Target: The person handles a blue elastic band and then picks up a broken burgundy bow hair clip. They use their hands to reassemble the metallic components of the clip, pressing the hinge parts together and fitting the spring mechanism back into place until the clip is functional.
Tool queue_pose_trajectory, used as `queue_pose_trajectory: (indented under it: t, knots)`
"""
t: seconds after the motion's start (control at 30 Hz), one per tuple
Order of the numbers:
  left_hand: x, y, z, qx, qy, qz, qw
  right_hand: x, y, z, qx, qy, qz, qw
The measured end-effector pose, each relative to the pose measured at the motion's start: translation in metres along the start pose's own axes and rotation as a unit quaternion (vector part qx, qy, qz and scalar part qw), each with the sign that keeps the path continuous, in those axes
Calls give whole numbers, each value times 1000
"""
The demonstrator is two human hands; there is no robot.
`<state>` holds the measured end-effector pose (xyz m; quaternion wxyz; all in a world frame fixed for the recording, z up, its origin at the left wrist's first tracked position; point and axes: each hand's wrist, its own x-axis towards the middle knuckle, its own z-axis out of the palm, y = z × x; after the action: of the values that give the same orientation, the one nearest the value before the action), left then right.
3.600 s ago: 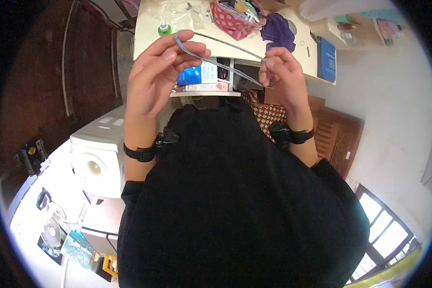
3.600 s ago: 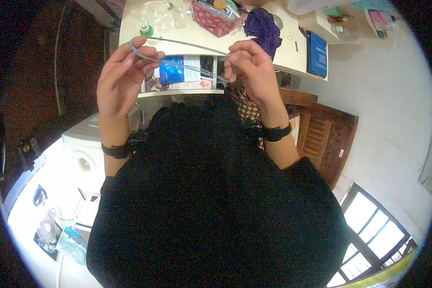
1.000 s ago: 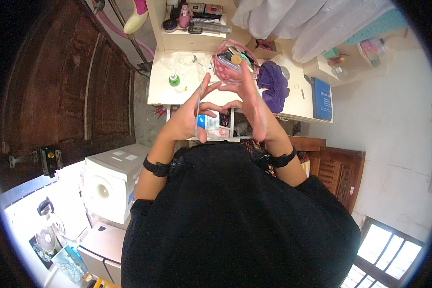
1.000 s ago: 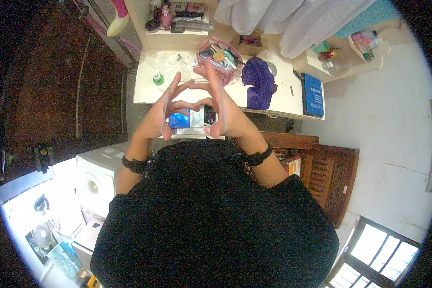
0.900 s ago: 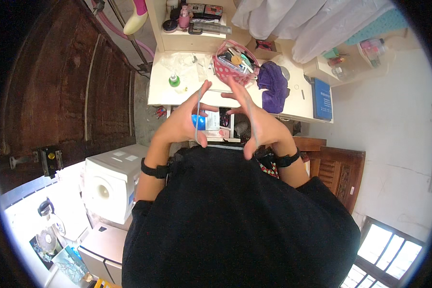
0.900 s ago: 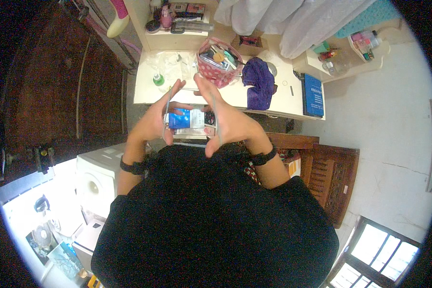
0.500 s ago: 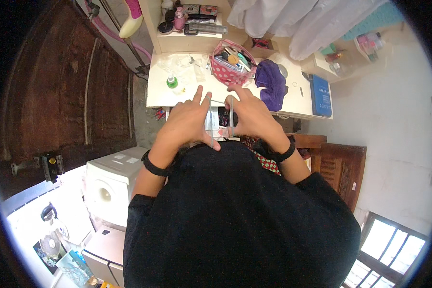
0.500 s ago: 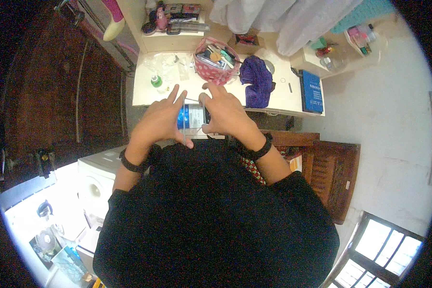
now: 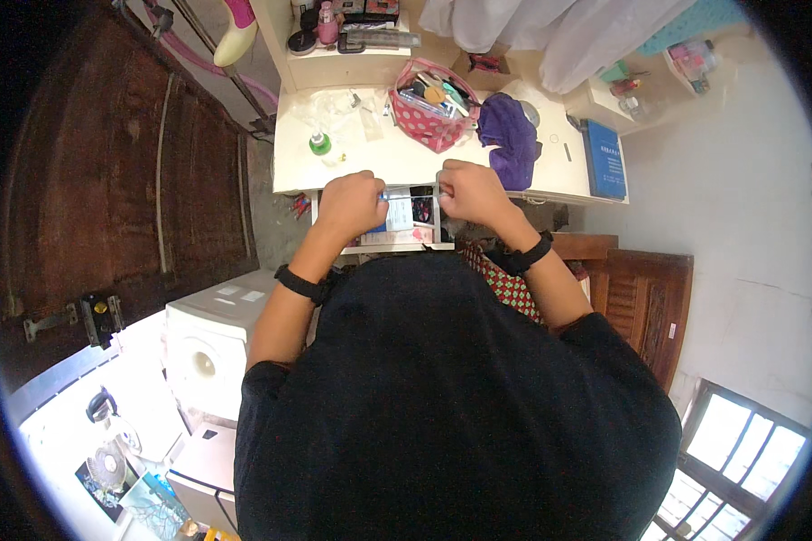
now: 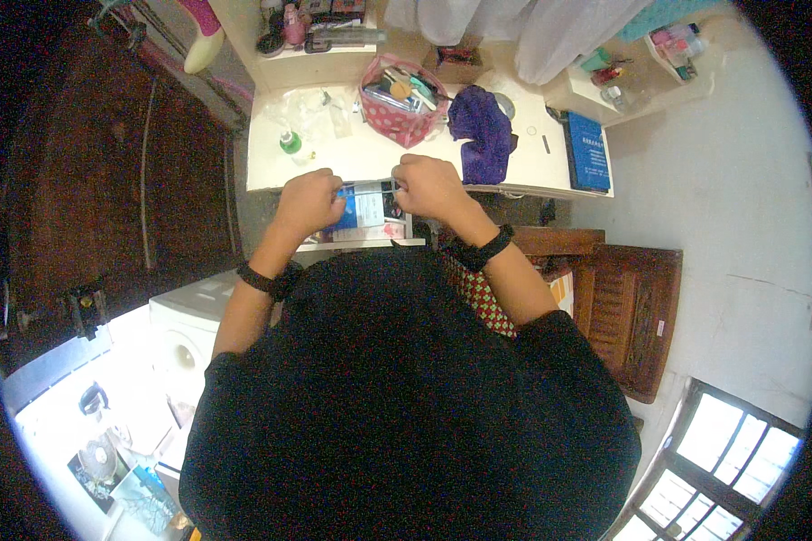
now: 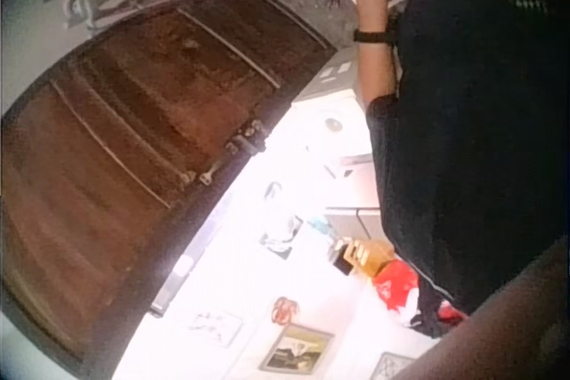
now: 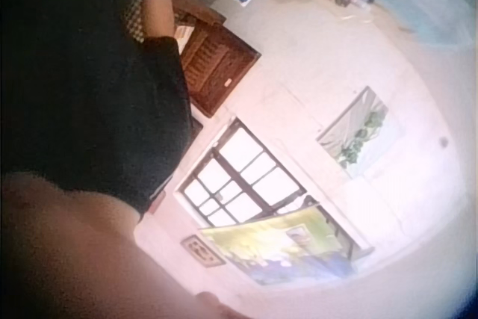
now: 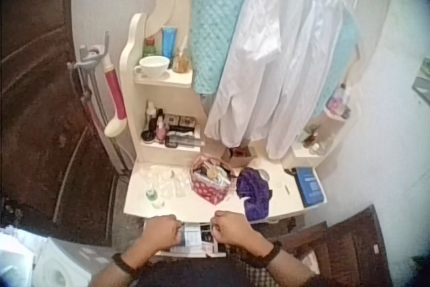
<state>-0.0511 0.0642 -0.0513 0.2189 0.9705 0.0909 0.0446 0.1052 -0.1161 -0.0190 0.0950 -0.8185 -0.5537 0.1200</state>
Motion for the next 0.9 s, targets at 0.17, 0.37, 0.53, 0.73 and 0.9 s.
queue_pose_trajectory:
  t: [0.17,0.37,0.53,0.73,0.9]
  knots:
    - [-6,-9,12,-14,5,18,1000,0,8,16,7,11,-19,1000]
    - [-13,-24,29,-30,-59,-8,998,3,29,49,5,3,-62,998]
    - [-24,-37,51,-39,-53,-1,998,-1,36,69,26,-23,-76,997]
    - [-25,-43,66,-77,-63,1,995,-3,41,77,50,-10,-77,996]
    - [-23,-48,84,-110,-97,-48,988,2,31,77,72,-85,4,994]
